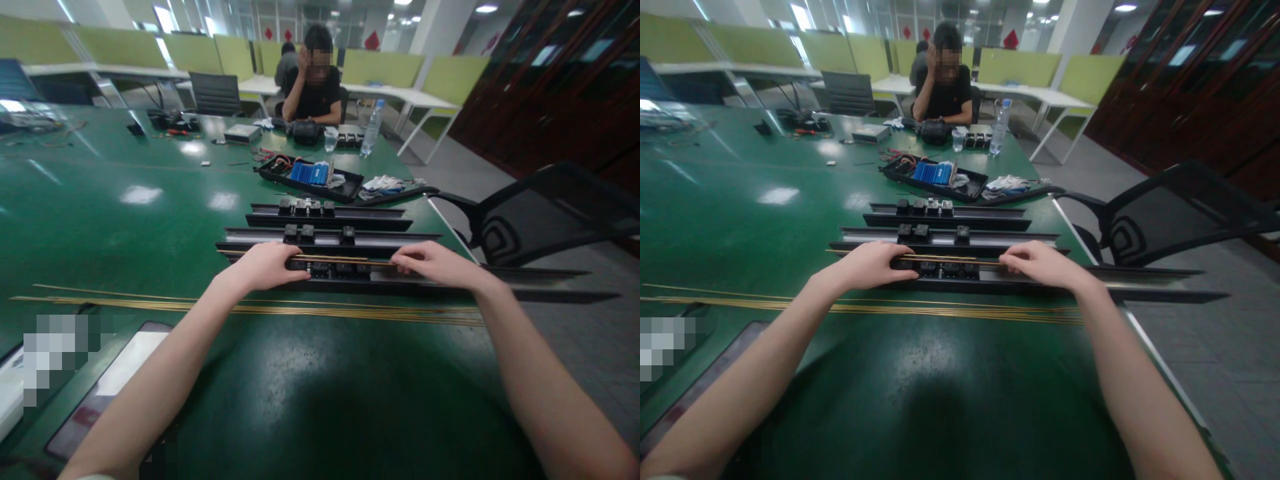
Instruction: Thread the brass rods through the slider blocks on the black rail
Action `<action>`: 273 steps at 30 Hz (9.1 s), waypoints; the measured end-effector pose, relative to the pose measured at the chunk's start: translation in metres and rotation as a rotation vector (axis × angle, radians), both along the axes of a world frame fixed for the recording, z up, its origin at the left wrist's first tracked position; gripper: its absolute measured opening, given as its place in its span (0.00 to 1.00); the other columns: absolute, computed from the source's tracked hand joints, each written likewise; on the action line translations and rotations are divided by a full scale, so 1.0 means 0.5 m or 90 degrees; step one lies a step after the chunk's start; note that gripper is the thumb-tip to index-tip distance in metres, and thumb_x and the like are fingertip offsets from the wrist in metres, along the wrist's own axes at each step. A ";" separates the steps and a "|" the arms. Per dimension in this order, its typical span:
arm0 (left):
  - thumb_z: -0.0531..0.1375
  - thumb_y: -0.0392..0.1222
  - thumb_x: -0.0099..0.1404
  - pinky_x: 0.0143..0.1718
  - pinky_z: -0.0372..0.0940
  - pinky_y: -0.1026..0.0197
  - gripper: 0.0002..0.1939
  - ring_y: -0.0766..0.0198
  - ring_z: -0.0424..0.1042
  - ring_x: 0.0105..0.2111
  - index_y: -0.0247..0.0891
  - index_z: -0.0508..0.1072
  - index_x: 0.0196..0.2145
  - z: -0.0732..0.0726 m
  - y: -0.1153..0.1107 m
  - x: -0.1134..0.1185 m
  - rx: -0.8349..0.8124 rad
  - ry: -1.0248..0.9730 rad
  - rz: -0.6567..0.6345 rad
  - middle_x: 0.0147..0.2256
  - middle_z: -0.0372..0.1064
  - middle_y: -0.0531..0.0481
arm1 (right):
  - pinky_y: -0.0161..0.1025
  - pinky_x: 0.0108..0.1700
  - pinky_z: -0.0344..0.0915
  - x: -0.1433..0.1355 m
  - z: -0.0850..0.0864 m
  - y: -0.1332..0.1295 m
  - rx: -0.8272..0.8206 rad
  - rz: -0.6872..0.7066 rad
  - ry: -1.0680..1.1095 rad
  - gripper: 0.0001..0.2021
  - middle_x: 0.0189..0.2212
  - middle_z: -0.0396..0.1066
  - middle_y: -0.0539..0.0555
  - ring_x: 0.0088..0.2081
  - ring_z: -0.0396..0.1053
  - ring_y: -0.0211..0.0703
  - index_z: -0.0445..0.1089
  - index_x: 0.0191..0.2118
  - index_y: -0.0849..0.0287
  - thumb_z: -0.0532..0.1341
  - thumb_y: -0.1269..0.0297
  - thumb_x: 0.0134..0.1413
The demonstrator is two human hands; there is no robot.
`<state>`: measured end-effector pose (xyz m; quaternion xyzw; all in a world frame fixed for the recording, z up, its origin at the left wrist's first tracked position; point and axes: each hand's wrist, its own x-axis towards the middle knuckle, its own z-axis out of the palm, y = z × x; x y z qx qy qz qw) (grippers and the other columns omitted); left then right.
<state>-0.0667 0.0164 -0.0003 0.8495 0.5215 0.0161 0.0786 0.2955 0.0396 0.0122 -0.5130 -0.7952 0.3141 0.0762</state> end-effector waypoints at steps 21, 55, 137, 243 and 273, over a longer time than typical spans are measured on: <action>0.55 0.66 0.64 0.41 0.67 0.54 0.29 0.48 0.77 0.42 0.41 0.76 0.49 -0.003 0.001 0.000 0.007 -0.007 -0.003 0.42 0.79 0.43 | 0.37 0.33 0.59 -0.067 -0.024 -0.014 0.043 0.093 0.010 0.20 0.27 0.74 0.50 0.29 0.68 0.41 0.72 0.32 0.57 0.52 0.49 0.67; 0.55 0.67 0.64 0.41 0.67 0.55 0.30 0.49 0.77 0.41 0.41 0.76 0.48 -0.004 -0.001 -0.005 0.007 -0.011 -0.005 0.42 0.79 0.42 | 0.39 0.31 0.61 0.022 0.003 0.001 -0.106 0.023 -0.055 0.26 0.26 0.71 0.52 0.28 0.65 0.41 0.76 0.34 0.57 0.56 0.37 0.59; 0.56 0.70 0.60 0.39 0.66 0.54 0.33 0.48 0.76 0.42 0.42 0.76 0.48 -0.001 0.003 -0.026 0.001 0.014 0.020 0.42 0.78 0.43 | 0.37 0.31 0.57 0.027 0.015 0.001 -0.128 0.024 -0.073 0.23 0.24 0.65 0.49 0.27 0.61 0.39 0.73 0.31 0.57 0.57 0.40 0.60; 0.61 0.71 0.57 0.40 0.66 0.56 0.33 0.49 0.77 0.41 0.41 0.77 0.47 -0.027 0.000 0.009 0.089 -0.041 -0.004 0.40 0.79 0.44 | 0.40 0.34 0.61 -0.097 -0.025 -0.030 0.149 0.037 -0.033 0.19 0.30 0.78 0.51 0.31 0.73 0.46 0.78 0.36 0.55 0.55 0.51 0.64; 0.59 0.73 0.56 0.38 0.65 0.55 0.36 0.49 0.77 0.39 0.42 0.78 0.49 -0.028 0.011 -0.002 0.064 -0.045 -0.010 0.39 0.80 0.43 | 0.41 0.36 0.62 -0.081 -0.022 -0.024 0.131 0.039 -0.053 0.18 0.32 0.79 0.52 0.34 0.74 0.47 0.79 0.36 0.55 0.55 0.50 0.64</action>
